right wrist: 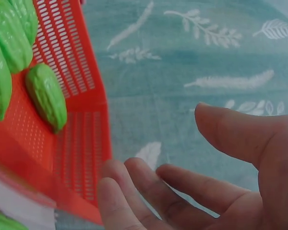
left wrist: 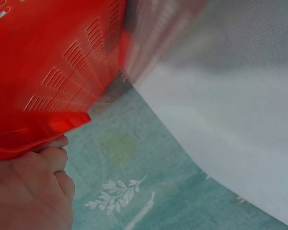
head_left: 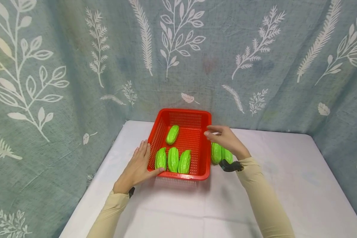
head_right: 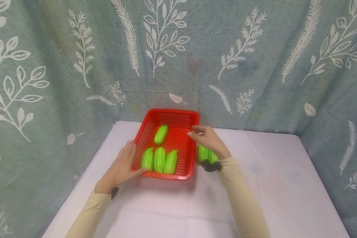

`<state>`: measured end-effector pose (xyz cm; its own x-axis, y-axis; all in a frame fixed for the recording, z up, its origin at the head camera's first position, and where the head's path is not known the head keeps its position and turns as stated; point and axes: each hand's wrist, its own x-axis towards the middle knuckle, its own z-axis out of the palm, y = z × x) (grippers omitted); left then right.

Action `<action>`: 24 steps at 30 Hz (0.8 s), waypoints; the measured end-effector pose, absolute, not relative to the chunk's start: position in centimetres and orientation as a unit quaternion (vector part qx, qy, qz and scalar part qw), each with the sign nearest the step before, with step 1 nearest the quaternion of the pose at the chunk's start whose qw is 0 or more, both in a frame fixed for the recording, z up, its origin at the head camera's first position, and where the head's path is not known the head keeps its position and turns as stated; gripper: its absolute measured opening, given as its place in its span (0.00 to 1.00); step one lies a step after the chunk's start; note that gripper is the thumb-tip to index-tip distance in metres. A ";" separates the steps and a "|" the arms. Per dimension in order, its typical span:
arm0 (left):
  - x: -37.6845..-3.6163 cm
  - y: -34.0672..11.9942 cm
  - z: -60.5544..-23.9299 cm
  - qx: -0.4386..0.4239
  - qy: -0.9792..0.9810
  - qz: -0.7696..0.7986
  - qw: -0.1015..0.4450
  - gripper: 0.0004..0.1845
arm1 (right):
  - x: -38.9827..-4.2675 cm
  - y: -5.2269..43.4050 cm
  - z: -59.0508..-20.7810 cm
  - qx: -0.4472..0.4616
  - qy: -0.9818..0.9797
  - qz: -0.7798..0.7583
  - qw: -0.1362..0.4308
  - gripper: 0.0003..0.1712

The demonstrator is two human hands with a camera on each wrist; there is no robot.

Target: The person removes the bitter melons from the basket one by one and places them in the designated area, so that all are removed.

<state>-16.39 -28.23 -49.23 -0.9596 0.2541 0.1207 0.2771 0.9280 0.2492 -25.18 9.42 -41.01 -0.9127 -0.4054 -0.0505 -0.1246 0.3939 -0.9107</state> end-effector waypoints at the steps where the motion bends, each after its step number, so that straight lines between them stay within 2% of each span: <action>1: -16.4 -28.2 -49.2 -0.135 -0.981 -0.134 0.044 0.67 | -25.3 9.0 -40.9 -0.159 0.822 -0.529 0.137 0.34; 9: -16.3 -28.2 -49.0 -0.133 -0.980 -0.141 0.042 0.67 | -26.7 5.9 -41.2 -0.135 0.816 -0.536 0.166 0.36; 24: -16.3 -28.1 -49.1 -0.131 -0.980 -0.144 0.041 0.67 | -28.1 1.3 -42.4 -0.109 0.775 -0.595 0.181 0.34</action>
